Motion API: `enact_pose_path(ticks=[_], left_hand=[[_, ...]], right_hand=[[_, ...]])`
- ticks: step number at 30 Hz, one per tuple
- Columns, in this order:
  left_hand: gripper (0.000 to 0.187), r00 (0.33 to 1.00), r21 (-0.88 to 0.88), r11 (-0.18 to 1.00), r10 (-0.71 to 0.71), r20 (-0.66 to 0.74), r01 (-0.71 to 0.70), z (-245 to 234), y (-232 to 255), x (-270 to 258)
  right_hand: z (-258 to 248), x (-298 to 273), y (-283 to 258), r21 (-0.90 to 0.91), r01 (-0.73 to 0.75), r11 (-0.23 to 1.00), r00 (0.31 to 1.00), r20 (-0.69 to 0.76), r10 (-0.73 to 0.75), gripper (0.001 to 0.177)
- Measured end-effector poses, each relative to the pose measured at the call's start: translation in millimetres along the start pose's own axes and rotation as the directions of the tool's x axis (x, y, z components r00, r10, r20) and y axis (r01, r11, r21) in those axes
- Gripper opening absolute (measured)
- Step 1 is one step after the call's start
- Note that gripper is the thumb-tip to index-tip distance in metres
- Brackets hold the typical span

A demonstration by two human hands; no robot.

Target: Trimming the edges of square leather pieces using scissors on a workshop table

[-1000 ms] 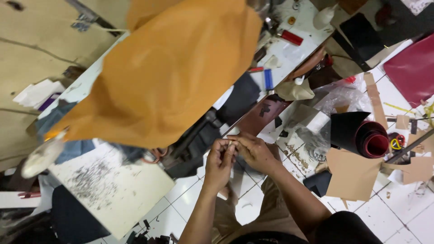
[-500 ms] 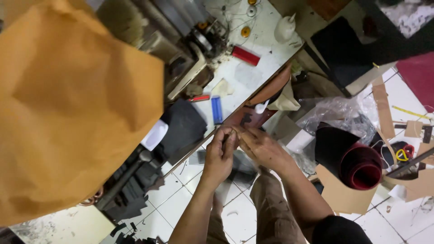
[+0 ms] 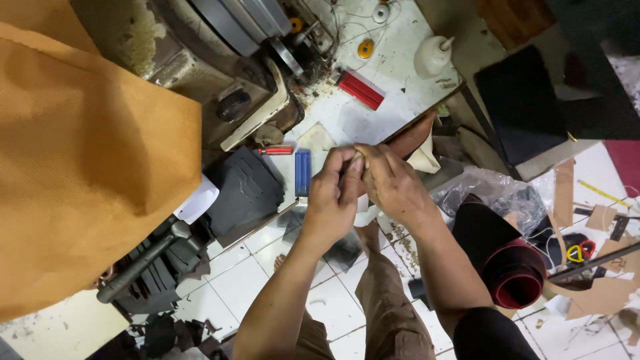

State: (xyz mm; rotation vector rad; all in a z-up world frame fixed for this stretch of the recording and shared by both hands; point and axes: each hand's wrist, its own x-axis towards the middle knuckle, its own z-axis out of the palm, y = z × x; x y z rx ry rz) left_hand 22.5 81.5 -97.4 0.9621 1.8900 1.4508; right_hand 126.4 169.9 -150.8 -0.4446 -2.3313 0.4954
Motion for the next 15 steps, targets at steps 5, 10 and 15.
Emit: enact_pose_path(ticks=[5,10,15], left_hand=[[0.010,0.999,-0.006,1.000,0.006,-0.032,-0.006,-1,7,-1],[0.010,0.998,-0.018,0.999,0.035,-0.048,-0.036,-5,16,-9],[0.008,0.992,0.028,0.994,0.108,-0.057,-0.106,-20,29,-32]], right_hand=[[2,4,-1,0.085,0.002,0.996,1.000,-0.003,-0.002,0.023],[-11,14,-18,0.227,-0.060,0.972,0.997,-0.026,0.068,0.024],[-38,12,-45,0.288,-0.158,0.944,0.987,0.043,0.152,0.012]])
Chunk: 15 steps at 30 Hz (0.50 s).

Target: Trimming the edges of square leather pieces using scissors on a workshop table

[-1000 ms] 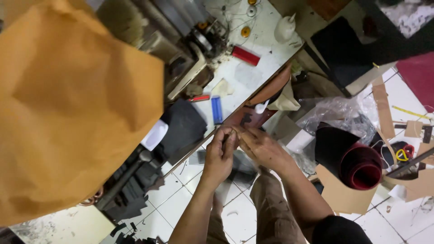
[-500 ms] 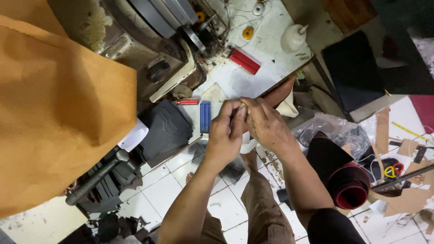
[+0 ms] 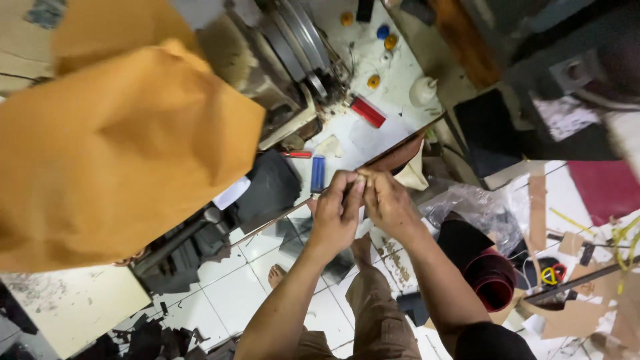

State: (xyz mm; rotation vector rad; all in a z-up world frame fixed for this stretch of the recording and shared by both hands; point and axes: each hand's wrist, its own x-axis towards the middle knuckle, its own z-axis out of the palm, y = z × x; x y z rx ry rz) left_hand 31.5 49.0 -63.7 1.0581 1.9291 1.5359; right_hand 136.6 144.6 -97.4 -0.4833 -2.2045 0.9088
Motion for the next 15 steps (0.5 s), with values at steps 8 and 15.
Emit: enact_pose_path(ticks=[8,15], left_hand=[[0.011,0.999,-0.237,0.971,-0.006,0.045,0.017,-93,53,-57],[0.016,0.994,-0.325,0.940,-0.088,0.068,0.106,-215,57,-117]], right_hand=[[-3,6,-100,0.175,0.078,0.981,0.980,0.167,-0.107,0.023],[49,40,-249,0.104,0.236,0.966,0.906,0.337,-0.258,0.024]])
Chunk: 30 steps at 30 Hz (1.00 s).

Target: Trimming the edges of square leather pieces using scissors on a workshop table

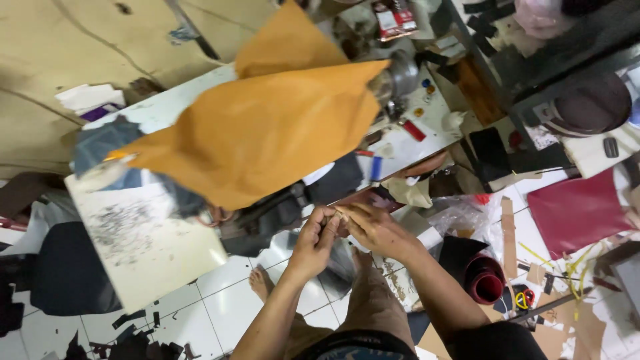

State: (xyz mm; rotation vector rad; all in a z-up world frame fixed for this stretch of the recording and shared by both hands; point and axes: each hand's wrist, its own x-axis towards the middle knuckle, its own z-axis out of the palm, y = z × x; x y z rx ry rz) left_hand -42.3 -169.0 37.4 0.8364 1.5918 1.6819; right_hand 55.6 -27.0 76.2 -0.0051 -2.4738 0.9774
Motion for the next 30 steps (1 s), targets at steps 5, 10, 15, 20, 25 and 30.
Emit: enact_pose_path(ticks=[5,10,15,20,25,30], left_hand=[[0.012,0.999,0.052,0.998,0.036,0.001,-0.036,-125,21,-52],[0.012,0.998,0.041,0.999,-0.007,0.069,0.004,-217,61,-86],[0.013,0.996,0.096,0.992,-0.084,0.042,0.080,-268,91,-110],[0.011,0.999,0.140,0.990,-0.032,0.027,0.028,-287,91,-113],[0.009,1.000,0.136,0.990,0.028,-0.003,-0.028,-283,118,-113],[0.012,0.988,0.018,0.991,0.131,0.079,-0.133,-278,116,-117]], right_hand=[[67,59,-99,-0.081,-0.020,0.996,0.995,0.095,0.028,0.021],[137,92,-167,-0.104,-0.064,0.993,0.996,0.062,0.070,0.024],[188,106,-197,-0.114,-0.105,0.988,0.993,-0.056,0.100,0.020],[222,113,-209,-0.157,-0.147,0.977,0.973,-0.201,0.114,0.014],[240,107,-184,-0.111,-0.217,0.970,0.924,-0.343,0.168,0.008],[204,124,-205,0.280,-0.147,0.949,0.932,-0.282,0.228,0.021]])
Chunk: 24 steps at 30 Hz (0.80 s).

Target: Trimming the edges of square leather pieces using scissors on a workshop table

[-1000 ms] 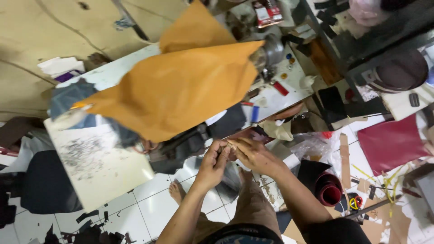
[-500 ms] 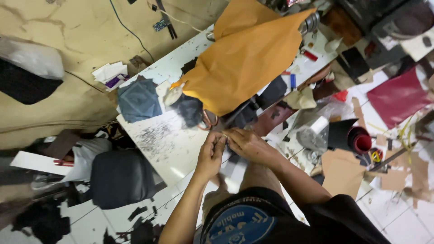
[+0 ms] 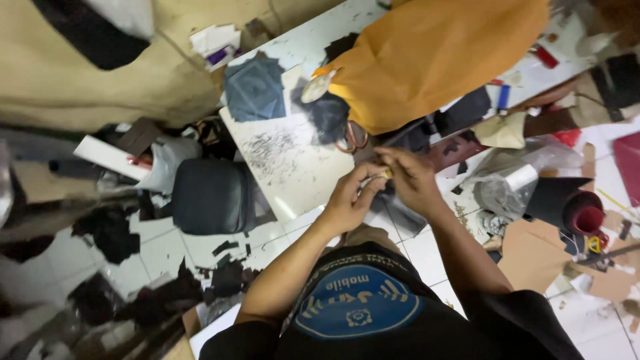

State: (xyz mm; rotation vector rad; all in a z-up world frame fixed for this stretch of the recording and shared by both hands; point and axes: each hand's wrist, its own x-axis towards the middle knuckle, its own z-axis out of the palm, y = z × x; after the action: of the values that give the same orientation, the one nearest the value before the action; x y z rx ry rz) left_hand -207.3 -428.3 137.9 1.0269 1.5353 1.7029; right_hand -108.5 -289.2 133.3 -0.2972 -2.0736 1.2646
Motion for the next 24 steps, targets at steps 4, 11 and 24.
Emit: enact_pose_path(ticks=[4,11,24], left_hand=[[0.019,0.998,-0.015,1.000,-0.013,-0.065,0.012,-21,9,-4],[0.019,0.992,-0.004,0.998,-0.063,-0.111,0.063,-26,25,-9],[0.009,0.972,0.090,0.968,-0.232,-0.020,0.233,-89,-25,-17]], right_hand=[[-7,7,-24,0.242,-0.080,0.967,0.993,0.102,0.056,0.026],[1,15,-29,0.001,0.157,0.988,0.978,0.137,-0.155,0.016],[70,1,-14,-0.127,0.044,0.991,0.979,0.203,-0.017,0.014]])
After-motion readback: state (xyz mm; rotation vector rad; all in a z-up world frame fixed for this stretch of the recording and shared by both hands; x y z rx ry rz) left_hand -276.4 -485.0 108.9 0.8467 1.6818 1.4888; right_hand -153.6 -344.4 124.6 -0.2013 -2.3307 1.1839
